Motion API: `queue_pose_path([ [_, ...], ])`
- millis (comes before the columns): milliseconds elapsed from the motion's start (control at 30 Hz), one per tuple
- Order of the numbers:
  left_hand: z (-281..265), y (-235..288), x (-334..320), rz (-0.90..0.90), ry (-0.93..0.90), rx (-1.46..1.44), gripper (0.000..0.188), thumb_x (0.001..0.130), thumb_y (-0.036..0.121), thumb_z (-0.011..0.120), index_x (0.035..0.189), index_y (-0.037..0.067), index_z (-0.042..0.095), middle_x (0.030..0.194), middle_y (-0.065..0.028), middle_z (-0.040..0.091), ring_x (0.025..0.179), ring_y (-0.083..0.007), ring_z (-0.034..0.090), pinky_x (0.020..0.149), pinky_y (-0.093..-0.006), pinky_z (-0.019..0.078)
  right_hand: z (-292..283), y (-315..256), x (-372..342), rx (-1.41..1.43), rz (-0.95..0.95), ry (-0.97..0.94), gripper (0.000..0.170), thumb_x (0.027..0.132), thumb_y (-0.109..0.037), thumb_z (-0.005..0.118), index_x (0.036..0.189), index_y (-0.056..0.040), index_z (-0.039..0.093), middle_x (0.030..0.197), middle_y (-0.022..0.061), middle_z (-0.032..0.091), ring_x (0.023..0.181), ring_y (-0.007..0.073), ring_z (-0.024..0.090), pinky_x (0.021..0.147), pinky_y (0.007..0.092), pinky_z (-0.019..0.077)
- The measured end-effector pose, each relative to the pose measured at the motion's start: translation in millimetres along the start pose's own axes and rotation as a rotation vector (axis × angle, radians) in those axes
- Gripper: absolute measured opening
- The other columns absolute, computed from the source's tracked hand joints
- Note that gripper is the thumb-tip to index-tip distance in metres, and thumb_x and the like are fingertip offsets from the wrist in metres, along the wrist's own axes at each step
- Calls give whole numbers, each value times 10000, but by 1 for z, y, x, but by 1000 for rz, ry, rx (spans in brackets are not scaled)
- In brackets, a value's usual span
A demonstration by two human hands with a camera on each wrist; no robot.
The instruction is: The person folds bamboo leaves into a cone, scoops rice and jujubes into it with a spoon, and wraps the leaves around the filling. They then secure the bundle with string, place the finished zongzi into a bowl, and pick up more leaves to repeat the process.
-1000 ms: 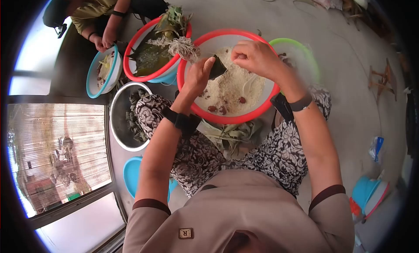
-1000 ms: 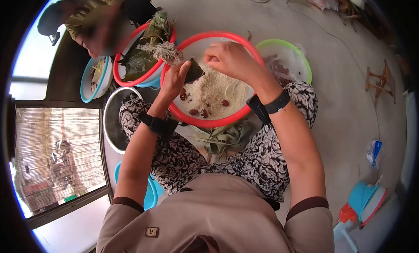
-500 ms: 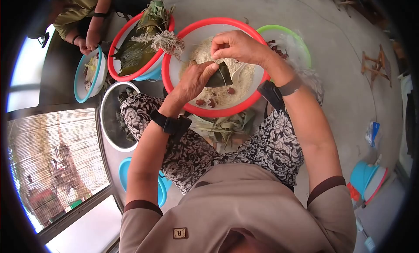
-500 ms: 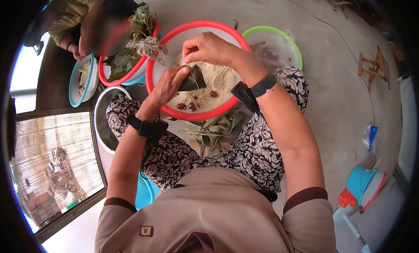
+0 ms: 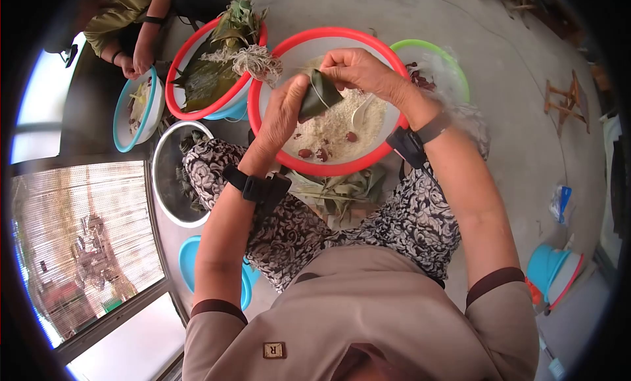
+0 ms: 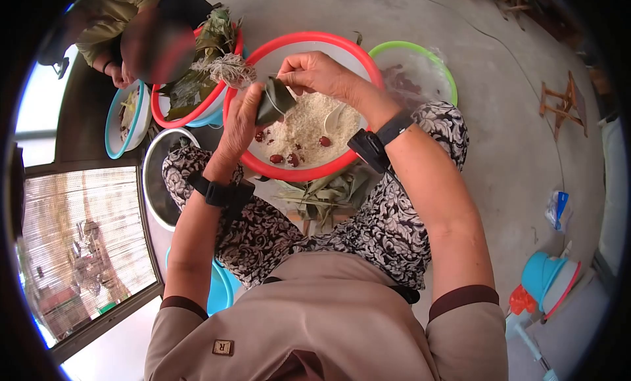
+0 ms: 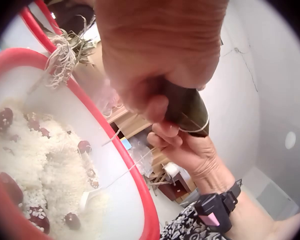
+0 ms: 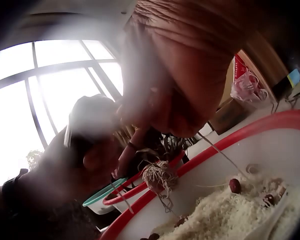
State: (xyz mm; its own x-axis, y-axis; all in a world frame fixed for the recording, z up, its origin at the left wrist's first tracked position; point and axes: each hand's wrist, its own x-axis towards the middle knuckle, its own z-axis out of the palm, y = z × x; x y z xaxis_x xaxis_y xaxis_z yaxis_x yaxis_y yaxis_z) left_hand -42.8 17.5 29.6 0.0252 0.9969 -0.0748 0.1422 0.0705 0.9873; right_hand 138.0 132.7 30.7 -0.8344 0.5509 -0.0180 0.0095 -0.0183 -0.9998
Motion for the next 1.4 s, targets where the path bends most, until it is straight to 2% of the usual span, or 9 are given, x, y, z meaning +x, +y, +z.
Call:
queue_pose_path([
  [167,0,3,5,-30,172,-259,528,1026,479,334,1063,24,600,806,-59,646,648,-91,600,495,-190,423,25,18,7,247,-59,118,101,943,-143,579,902,-55,607,743,-50,555,656,24,488,581,191,399],
  [333,-11,-11,12,-88,178,-364,515,1021,490,338,1035,39,588,815,-55,635,680,-105,624,503,-194,464,43,18,3,8,-50,268,186,922,-191,598,968,-11,602,766,-34,562,694,47,504,634,224,431],
  [533,-5,-6,10,-68,294,-178,520,1018,499,340,1035,39,583,838,-47,624,698,-116,635,508,-193,484,53,12,-1,71,-98,246,328,906,-308,638,1012,1,619,764,-35,541,684,57,474,637,241,423],
  [767,-9,-11,12,-46,295,-228,497,1016,485,366,1037,39,584,810,-40,597,607,-91,533,517,-219,431,45,20,-1,135,-19,248,337,907,-365,649,987,-38,626,716,-78,473,630,18,416,550,199,346],
  [833,-17,-8,12,-48,99,-400,470,1013,461,398,1086,32,576,893,-39,595,691,-101,549,649,-248,488,42,17,-1,154,-10,253,328,908,-364,647,969,-43,624,697,-80,457,610,19,400,534,200,332],
  [1033,-19,-1,6,-65,-14,-495,408,971,304,565,1232,-9,550,1037,-70,628,820,-134,637,739,-249,528,34,20,-2,160,-8,283,328,911,-368,642,953,-44,619,641,-82,416,560,15,361,495,201,292],
  [1133,-23,-9,8,-74,-56,-608,339,994,202,516,1272,7,518,1120,-84,626,877,-172,657,776,-299,548,34,19,-2,176,-16,281,321,916,-353,638,974,-37,621,624,-84,403,550,15,354,488,203,288],
  [1300,-35,-17,14,-68,67,-696,331,978,174,545,1254,-9,543,1084,-90,649,843,-166,666,765,-288,563,36,26,-2,248,-28,294,276,927,-305,625,965,-31,640,616,-92,419,543,20,365,487,205,301],
  [1400,-44,-21,15,-50,138,-669,320,970,165,560,1233,-16,563,1055,-91,660,820,-164,668,746,-285,568,33,31,-4,-93,-109,299,233,921,-273,624,911,-43,663,609,-54,467,559,30,414,506,221,359],
])
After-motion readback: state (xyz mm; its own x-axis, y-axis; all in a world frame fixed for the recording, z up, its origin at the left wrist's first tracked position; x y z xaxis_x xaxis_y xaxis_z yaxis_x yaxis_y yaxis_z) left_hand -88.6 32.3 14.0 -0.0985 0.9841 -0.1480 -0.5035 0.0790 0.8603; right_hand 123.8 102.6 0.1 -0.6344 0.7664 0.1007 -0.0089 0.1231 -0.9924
